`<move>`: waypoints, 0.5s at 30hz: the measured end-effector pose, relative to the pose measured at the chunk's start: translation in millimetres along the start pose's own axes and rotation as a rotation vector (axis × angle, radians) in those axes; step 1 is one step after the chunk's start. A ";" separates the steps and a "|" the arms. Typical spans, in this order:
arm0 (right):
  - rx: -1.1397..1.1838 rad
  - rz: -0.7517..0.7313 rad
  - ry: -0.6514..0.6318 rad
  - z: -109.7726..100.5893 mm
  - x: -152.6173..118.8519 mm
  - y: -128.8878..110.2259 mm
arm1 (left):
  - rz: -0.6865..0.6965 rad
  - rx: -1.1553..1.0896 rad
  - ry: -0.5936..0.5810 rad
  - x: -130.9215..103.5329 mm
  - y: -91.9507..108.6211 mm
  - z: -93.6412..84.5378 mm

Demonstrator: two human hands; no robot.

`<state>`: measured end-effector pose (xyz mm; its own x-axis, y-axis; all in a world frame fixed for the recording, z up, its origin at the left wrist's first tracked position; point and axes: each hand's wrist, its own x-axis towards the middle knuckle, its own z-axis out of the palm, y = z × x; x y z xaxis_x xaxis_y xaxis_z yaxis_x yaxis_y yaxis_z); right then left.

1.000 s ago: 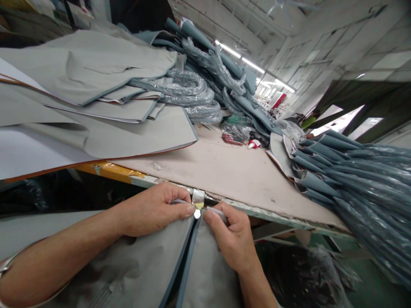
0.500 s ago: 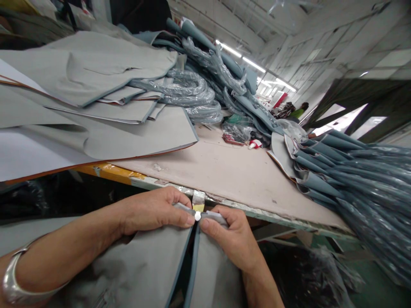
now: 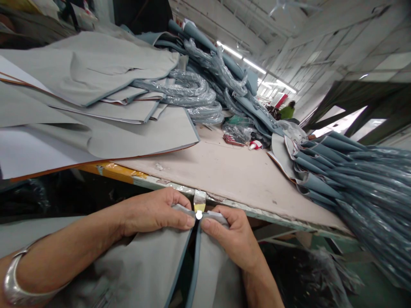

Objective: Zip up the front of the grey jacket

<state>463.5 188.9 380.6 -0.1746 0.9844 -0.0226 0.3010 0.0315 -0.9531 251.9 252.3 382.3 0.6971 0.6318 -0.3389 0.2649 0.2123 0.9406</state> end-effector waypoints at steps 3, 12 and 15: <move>-0.008 0.003 0.002 -0.1 0.8 -1.1 | 0.011 0.017 0.009 1.7 -1.3 -0.6; -0.006 0.003 0.003 -0.9 2.4 1.3 | -0.014 -0.032 0.041 1.8 5.4 2.6; 0.006 0.013 0.005 -0.8 2.4 0.9 | -0.035 -0.049 0.032 2.2 4.7 3.2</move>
<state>464.1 191.5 380.0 -0.1662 0.9855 -0.0338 0.2973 0.0174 -0.9546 256.8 252.3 385.9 0.6658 0.6470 -0.3716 0.2555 0.2703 0.9283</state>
